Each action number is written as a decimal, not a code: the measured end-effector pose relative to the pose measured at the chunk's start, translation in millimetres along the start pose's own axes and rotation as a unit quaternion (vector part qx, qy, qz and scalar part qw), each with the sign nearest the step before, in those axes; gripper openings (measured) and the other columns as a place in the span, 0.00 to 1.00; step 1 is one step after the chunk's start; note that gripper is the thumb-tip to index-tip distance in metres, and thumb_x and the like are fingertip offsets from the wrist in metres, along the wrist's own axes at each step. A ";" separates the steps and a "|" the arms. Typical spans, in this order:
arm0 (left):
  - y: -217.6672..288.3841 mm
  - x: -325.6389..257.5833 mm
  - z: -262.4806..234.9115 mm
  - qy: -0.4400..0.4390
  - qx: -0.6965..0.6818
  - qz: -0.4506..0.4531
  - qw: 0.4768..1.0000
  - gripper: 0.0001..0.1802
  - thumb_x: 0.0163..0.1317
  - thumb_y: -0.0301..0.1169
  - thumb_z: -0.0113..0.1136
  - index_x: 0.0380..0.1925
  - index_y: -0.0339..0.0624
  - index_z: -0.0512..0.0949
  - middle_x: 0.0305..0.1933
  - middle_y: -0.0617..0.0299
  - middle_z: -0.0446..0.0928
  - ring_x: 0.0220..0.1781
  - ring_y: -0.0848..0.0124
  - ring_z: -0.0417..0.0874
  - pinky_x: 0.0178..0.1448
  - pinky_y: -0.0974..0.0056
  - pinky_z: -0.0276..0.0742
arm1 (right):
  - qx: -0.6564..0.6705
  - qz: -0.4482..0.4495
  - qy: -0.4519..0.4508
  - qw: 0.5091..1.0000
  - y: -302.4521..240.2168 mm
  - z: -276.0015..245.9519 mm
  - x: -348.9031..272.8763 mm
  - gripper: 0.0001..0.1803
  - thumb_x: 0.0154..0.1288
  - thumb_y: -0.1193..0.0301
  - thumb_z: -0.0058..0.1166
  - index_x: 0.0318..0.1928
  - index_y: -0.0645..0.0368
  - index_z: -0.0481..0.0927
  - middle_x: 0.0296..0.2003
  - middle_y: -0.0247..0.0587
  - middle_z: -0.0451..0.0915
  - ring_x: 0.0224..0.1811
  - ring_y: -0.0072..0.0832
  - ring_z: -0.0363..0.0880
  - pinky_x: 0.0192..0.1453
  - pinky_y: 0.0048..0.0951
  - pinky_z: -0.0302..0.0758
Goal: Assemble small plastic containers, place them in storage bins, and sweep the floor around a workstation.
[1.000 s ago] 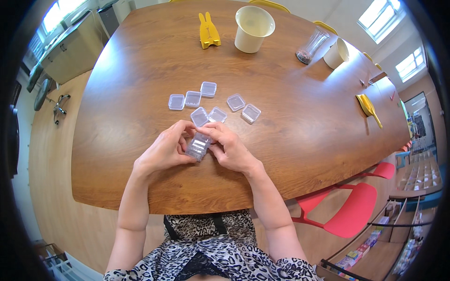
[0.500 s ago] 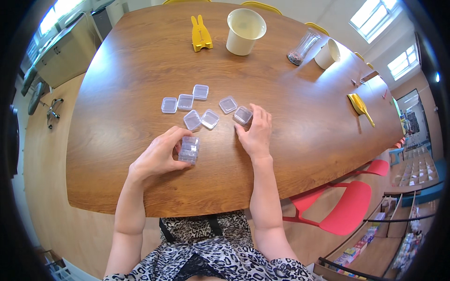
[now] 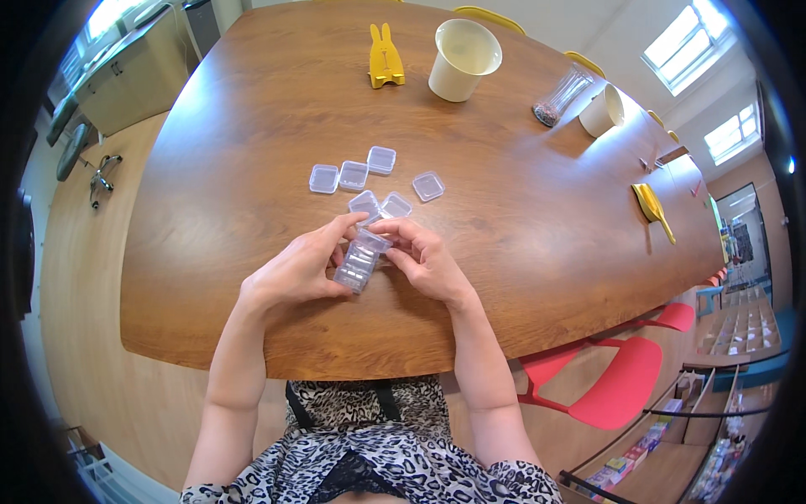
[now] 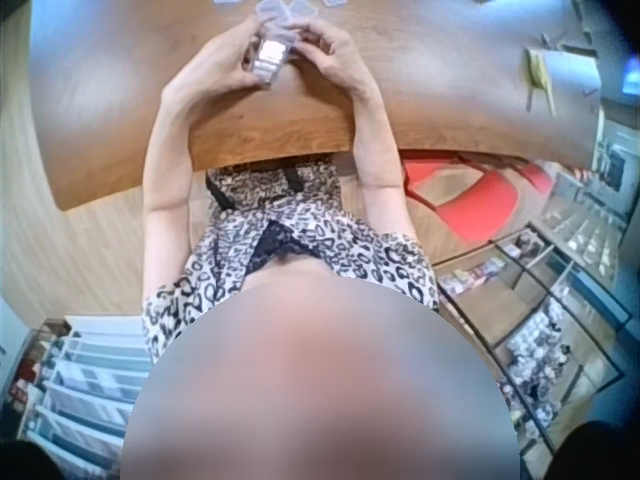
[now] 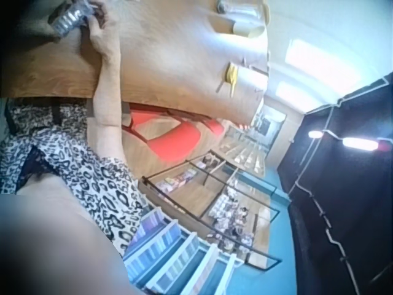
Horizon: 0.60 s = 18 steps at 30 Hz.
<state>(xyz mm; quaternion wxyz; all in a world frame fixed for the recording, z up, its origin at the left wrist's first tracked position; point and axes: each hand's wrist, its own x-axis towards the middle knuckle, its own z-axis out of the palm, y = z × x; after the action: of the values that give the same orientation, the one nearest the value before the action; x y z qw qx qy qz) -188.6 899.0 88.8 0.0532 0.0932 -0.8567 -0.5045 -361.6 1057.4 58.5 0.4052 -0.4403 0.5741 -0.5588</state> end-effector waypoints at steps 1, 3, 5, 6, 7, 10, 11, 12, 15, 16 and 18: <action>-0.9 -0.6 -0.2 0.003 -0.002 0.000 1.000 0.46 0.42 0.26 0.74 0.65 0.37 0.65 0.45 0.54 0.77 0.42 0.62 0.79 0.48 0.60 0.79 | -0.002 0.001 -0.003 1.000 -1.3 1.2 -0.1 0.21 0.65 0.90 0.48 0.58 0.64 0.76 0.55 0.40 0.77 0.57 0.27 0.77 0.64 0.30 0.75; -3.3 -1.1 0.0 -0.016 0.024 0.021 0.999 0.49 0.41 0.25 0.75 0.67 0.39 0.63 0.46 0.53 0.77 0.42 0.62 0.80 0.50 0.60 0.79 | -0.100 -0.053 0.029 0.993 -2.3 1.7 -0.8 0.20 0.64 0.89 0.51 0.55 0.61 0.80 0.52 0.38 0.79 0.50 0.23 0.78 0.56 0.26 0.78; -4.9 -2.3 -1.1 -0.013 0.030 0.028 0.999 0.50 0.41 0.26 0.76 0.67 0.39 0.63 0.47 0.52 0.77 0.43 0.61 0.80 0.50 0.60 0.79 | -0.107 -0.057 0.022 0.992 4.3 -1.3 0.8 0.19 0.62 0.87 0.54 0.53 0.60 0.81 0.49 0.37 0.79 0.47 0.21 0.78 0.51 0.24 0.77; -5.3 -2.7 -1.2 -0.012 0.036 0.036 0.999 0.50 0.41 0.26 0.76 0.67 0.39 0.63 0.47 0.52 0.77 0.43 0.61 0.80 0.51 0.60 0.79 | -0.114 -0.062 0.018 0.991 6.9 -2.9 1.5 0.19 0.61 0.85 0.57 0.52 0.59 0.82 0.47 0.36 0.80 0.44 0.20 0.77 0.46 0.22 0.77; -5.9 -2.8 -1.7 -0.012 0.036 0.035 0.999 0.50 0.41 0.26 0.76 0.67 0.39 0.63 0.47 0.52 0.77 0.43 0.61 0.80 0.51 0.60 0.79 | -0.113 -0.061 0.018 0.992 6.5 -2.5 2.7 0.19 0.61 0.85 0.57 0.52 0.59 0.82 0.47 0.36 0.80 0.44 0.20 0.77 0.46 0.22 0.77; -8.2 -3.1 -1.6 -0.013 0.044 0.041 0.998 0.51 0.40 0.27 0.77 0.68 0.39 0.62 0.48 0.52 0.76 0.43 0.61 0.80 0.51 0.60 0.80 | -0.125 -0.097 0.016 0.987 5.2 -0.8 4.0 0.18 0.60 0.82 0.61 0.52 0.59 0.82 0.43 0.34 0.81 0.40 0.18 0.76 0.41 0.19 0.73; -11.0 -3.1 -0.2 -0.002 0.043 0.047 0.998 0.51 0.40 0.27 0.77 0.68 0.38 0.62 0.48 0.52 0.76 0.43 0.61 0.80 0.50 0.60 0.79 | -0.127 -0.081 0.022 0.988 5.7 -0.6 4.0 0.17 0.60 0.81 0.62 0.52 0.60 0.82 0.43 0.34 0.81 0.40 0.18 0.76 0.41 0.19 0.73; -12.3 -3.1 0.6 0.009 0.041 0.052 0.998 0.51 0.40 0.26 0.77 0.68 0.38 0.62 0.47 0.52 0.76 0.42 0.60 0.79 0.50 0.60 0.79 | -0.129 -0.065 0.028 0.989 6.3 -0.6 3.9 0.16 0.61 0.80 0.62 0.51 0.60 0.82 0.43 0.34 0.82 0.39 0.18 0.77 0.41 0.18 0.73; -4.9 -2.1 -1.8 -0.002 0.040 0.040 0.998 0.52 0.40 0.26 0.77 0.69 0.38 0.62 0.46 0.52 0.76 0.42 0.61 0.79 0.49 0.60 0.79 | -0.095 -0.010 0.051 0.994 14.8 -5.0 1.4 0.18 0.65 0.78 0.59 0.56 0.63 0.79 0.44 0.37 0.82 0.40 0.18 0.79 0.42 0.19 0.76; -6.5 -1.5 -0.9 -0.003 0.039 0.041 0.998 0.52 0.40 0.26 0.77 0.69 0.38 0.62 0.46 0.52 0.76 0.42 0.61 0.79 0.49 0.60 0.79 | -0.095 -0.010 0.053 0.994 13.1 -4.6 2.2 0.18 0.65 0.78 0.59 0.56 0.63 0.79 0.44 0.37 0.82 0.40 0.18 0.79 0.42 0.19 0.76; -11.2 -1.1 1.0 0.001 0.037 0.031 0.999 0.53 0.40 0.26 0.77 0.69 0.40 0.61 0.45 0.52 0.76 0.41 0.61 0.78 0.49 0.59 0.78 | 0.044 -0.013 0.082 0.996 7.5 -2.7 5.0 0.22 0.68 0.79 0.55 0.61 0.65 0.73 0.45 0.42 0.81 0.42 0.22 0.82 0.43 0.22 0.80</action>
<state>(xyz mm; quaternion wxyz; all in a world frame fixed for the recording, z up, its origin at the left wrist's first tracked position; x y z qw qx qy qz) -186.5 894.7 78.6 0.0664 0.0690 -0.8773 -0.4703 -366.1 1053.3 51.3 0.3682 -0.3821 0.5744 -0.6232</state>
